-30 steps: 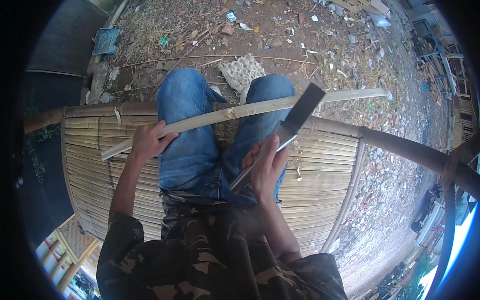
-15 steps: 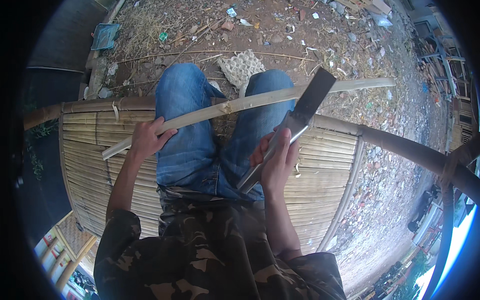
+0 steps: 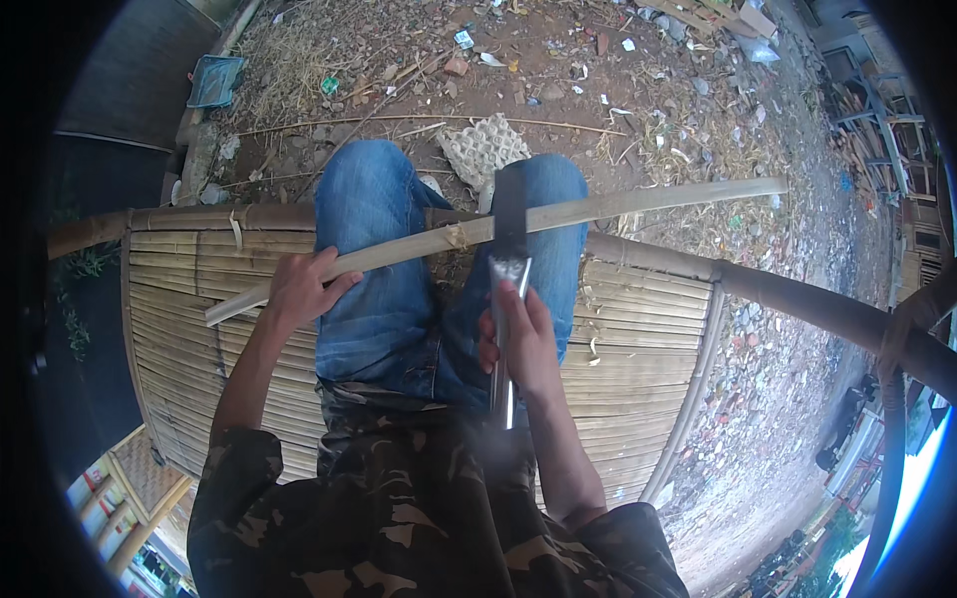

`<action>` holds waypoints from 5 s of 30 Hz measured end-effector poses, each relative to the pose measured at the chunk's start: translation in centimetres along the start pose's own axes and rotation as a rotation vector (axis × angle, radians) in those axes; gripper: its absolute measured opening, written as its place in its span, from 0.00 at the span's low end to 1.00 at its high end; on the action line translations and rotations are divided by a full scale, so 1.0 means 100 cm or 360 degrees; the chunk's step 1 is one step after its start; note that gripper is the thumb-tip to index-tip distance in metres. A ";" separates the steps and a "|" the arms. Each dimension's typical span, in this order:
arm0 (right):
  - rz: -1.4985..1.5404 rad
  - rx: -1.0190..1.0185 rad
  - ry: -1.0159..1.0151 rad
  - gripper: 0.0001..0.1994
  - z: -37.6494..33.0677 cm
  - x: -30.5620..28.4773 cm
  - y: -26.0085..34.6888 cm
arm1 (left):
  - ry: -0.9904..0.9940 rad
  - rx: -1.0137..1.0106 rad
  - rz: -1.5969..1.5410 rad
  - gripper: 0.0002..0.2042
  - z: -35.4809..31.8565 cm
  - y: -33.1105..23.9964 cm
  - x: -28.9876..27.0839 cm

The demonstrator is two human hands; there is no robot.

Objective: Shaving and shaping a long strip of wood using a large knife while seated on a bamboo bench.

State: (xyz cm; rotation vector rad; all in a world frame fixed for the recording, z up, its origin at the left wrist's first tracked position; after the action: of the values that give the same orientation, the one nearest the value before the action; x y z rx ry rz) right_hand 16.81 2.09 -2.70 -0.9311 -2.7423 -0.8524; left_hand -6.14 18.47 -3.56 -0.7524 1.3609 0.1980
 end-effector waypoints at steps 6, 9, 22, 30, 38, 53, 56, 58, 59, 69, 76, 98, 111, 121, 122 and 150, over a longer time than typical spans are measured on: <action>-0.0323 0.0029 0.0094 0.16 0.027 0.017 -0.038 | -0.0044 0.0024 0.0025 0.26 -0.009 -0.011 -0.002; 0.0017 -0.0141 -0.0024 0.15 0.000 0.001 0.009 | -0.0054 0.0012 -0.0017 0.26 0.000 -0.001 -0.001; 0.0029 -0.0479 -0.0329 0.18 0.008 -0.004 0.009 | 0.0002 -0.0085 -0.0044 0.24 -0.004 -0.012 0.004; 0.0480 -0.0771 -0.0465 0.18 -0.015 -0.012 0.027 | -0.0113 -0.0042 -0.0063 0.27 -0.007 -0.017 0.002; 0.0514 -0.0625 -0.0193 0.16 -0.017 -0.010 0.041 | 0.0050 -0.0154 -0.0003 0.25 -0.004 -0.016 0.005; 0.0371 -0.0662 -0.0340 0.18 -0.042 -0.080 0.082 | -0.0063 -0.0147 0.0008 0.22 -0.062 0.020 -0.006; 0.0348 -0.0812 -0.0404 0.18 -0.053 -0.071 0.084 | -0.0089 -0.0060 0.0033 0.22 -0.040 0.012 -0.003; 0.0364 -0.0827 -0.0377 0.18 -0.053 -0.066 0.073 | -0.0053 -0.0022 0.0020 0.22 -0.030 0.008 -0.002; 0.0372 -0.0891 -0.0387 0.18 -0.055 -0.063 0.070 | -0.0037 -0.0011 -0.0003 0.23 -0.026 0.007 -0.003; 0.0195 -0.0431 -0.0125 0.19 -0.029 -0.027 0.028 | -0.0036 -0.0100 -0.0175 0.24 -0.027 0.012 0.002; -0.0213 0.0139 -0.0013 0.17 0.005 0.001 -0.013 | -0.0044 -0.0088 -0.0099 0.25 -0.021 0.015 0.008; 0.0294 -0.0674 -0.0255 0.18 -0.040 -0.030 0.061 | 0.0009 -0.0087 -0.0019 0.26 -0.015 -0.002 0.001; -0.0411 -0.0282 -0.0320 0.18 0.024 -0.005 -0.009 | -0.0070 -0.0081 0.0000 0.25 -0.013 -0.006 -0.004; -0.0353 -0.0040 0.0041 0.17 0.031 0.018 -0.024 | 0.0010 -0.0119 -0.0058 0.26 -0.019 -0.004 0.000; -0.0360 -0.0052 0.0045 0.17 0.029 0.014 -0.015 | 0.0082 -0.0139 -0.0082 0.26 -0.019 -0.001 0.004; -0.0415 -0.0011 0.0035 0.17 0.027 0.003 -0.020 | 0.0052 -0.0114 -0.0123 0.26 -0.010 -0.002 0.006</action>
State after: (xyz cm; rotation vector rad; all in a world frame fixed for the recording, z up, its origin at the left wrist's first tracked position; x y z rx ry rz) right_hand 15.60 2.43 -5.86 -0.5676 -2.8839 -0.9048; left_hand -6.69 17.54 -4.09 -0.8698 1.3585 0.1747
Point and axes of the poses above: each hand's wrist, its own z-axis towards the middle knuckle, its own x-axis out of the palm, y = z × x, the point moved 9 cm from there along z, towards the middle knuckle, and after that the axes turned 13 degrees about x, right-handed, at the moved point
